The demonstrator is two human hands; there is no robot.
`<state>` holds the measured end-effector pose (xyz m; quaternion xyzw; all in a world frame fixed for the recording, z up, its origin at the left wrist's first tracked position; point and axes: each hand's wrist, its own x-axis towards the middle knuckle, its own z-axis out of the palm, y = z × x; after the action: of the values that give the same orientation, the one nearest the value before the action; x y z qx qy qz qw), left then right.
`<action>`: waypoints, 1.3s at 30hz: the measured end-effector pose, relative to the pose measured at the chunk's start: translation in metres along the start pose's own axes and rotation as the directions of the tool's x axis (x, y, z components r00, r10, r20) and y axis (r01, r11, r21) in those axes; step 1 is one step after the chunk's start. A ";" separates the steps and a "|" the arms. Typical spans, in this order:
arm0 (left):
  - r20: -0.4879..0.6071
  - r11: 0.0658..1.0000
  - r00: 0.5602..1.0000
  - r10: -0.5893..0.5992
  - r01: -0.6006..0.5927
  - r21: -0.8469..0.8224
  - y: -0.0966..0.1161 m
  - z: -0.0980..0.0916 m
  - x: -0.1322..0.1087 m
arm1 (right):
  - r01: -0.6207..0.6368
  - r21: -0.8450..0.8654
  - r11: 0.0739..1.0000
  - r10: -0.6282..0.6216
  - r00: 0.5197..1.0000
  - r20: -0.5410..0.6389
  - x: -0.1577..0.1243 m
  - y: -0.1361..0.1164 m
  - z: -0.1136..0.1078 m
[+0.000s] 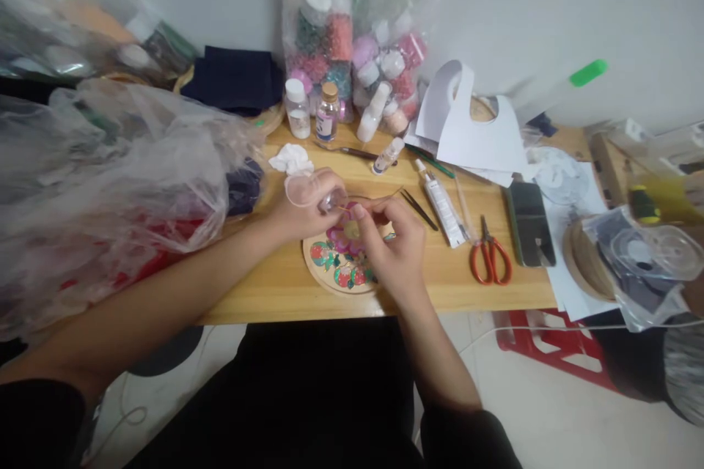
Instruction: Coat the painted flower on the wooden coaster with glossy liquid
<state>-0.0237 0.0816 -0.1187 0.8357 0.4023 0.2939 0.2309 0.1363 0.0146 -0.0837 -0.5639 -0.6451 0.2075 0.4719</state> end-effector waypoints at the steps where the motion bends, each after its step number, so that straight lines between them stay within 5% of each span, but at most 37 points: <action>1: 0.005 1.000 1.000 -0.005 0.005 0.007 0.000 0.000 0.000 | -0.007 0.000 1.000 0.007 1.000 -0.001 0.000 0.000 0.000; 10: 0.041 1.000 0.999 -0.020 0.019 0.020 0.003 -0.004 0.001 | -0.029 0.175 0.984 0.046 0.994 -0.095 -0.006 0.000 -0.001; 15: 0.026 0.998 0.999 -0.038 0.037 0.043 0.001 -0.002 0.001 | 0.110 0.295 0.949 -0.049 0.978 -0.205 -0.022 0.005 -0.012; 24: 0.001 0.997 0.999 -0.054 0.053 0.057 0.002 -0.001 0.001 | 0.034 0.185 0.982 -0.003 0.986 -0.166 -0.079 0.019 -0.024; 39: -0.019 0.997 1.000 -0.021 0.023 0.078 0.002 -0.001 0.001 | 0.040 0.116 0.992 -0.019 0.985 -0.174 -0.083 0.024 -0.021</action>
<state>-0.0230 0.0814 -0.1166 0.8369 0.4248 0.2828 0.1977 0.1600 -0.0609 -0.1241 -0.5408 -0.5968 0.1890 0.5618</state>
